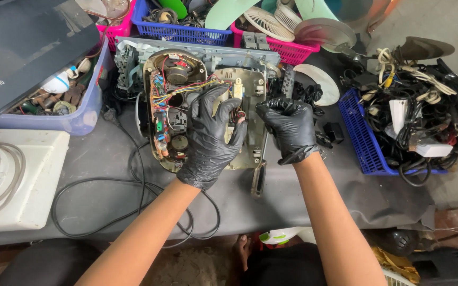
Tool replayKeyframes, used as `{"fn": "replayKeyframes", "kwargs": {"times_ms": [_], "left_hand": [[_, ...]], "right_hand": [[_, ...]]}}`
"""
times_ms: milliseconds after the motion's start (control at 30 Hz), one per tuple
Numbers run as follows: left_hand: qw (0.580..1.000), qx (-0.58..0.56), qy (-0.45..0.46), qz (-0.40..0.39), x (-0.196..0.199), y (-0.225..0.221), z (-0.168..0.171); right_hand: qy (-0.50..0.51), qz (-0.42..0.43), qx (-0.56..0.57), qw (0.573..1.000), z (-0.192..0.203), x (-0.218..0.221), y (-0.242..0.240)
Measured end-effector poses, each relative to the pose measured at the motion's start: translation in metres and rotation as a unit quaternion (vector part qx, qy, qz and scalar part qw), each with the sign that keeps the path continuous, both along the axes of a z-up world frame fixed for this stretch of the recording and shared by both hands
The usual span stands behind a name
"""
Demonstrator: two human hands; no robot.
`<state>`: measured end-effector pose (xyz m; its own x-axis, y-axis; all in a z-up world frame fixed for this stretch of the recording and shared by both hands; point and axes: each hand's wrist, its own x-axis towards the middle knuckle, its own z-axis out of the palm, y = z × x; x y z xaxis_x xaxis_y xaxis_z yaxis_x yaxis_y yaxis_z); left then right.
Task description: Dismantling the internal components of a radio chassis using a screwdriver and hands.
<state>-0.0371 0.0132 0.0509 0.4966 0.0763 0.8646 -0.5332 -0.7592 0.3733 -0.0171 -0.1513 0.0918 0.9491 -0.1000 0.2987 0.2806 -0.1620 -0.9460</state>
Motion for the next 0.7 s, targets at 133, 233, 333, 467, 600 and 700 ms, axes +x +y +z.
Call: {"fn": "replayKeyframes", "kwargs": {"times_ms": [133,233,333,467,600,700], "left_hand": [[0.999,0.02,-0.002,-0.025,-0.009,-0.012,0.01],[0.997,0.032,-0.009,-0.07,-0.01,-0.036,0.016],[0.981,0.053,0.125,-0.142,-0.025,-0.063,0.031],[0.966,0.094,0.149,-0.188,-0.015,-0.098,0.012],[0.95,0.159,0.171,-0.208,0.003,-0.127,-0.017],[0.938,0.184,0.201,-0.215,0.019,-0.151,-0.041]], "right_hand": [[0.028,-0.018,0.016,0.999,-0.006,-0.005,-0.024],[0.009,-0.028,-0.022,0.999,-0.016,-0.003,-0.059],[0.019,-0.059,-0.04,0.997,-0.01,-0.02,-0.07],[0.028,-0.083,-0.058,0.994,-0.034,-0.014,-0.12],[0.022,-0.07,-0.229,0.971,-0.048,-0.024,-0.154],[0.068,-0.072,-0.346,0.933,-0.046,-0.036,-0.164]]}}
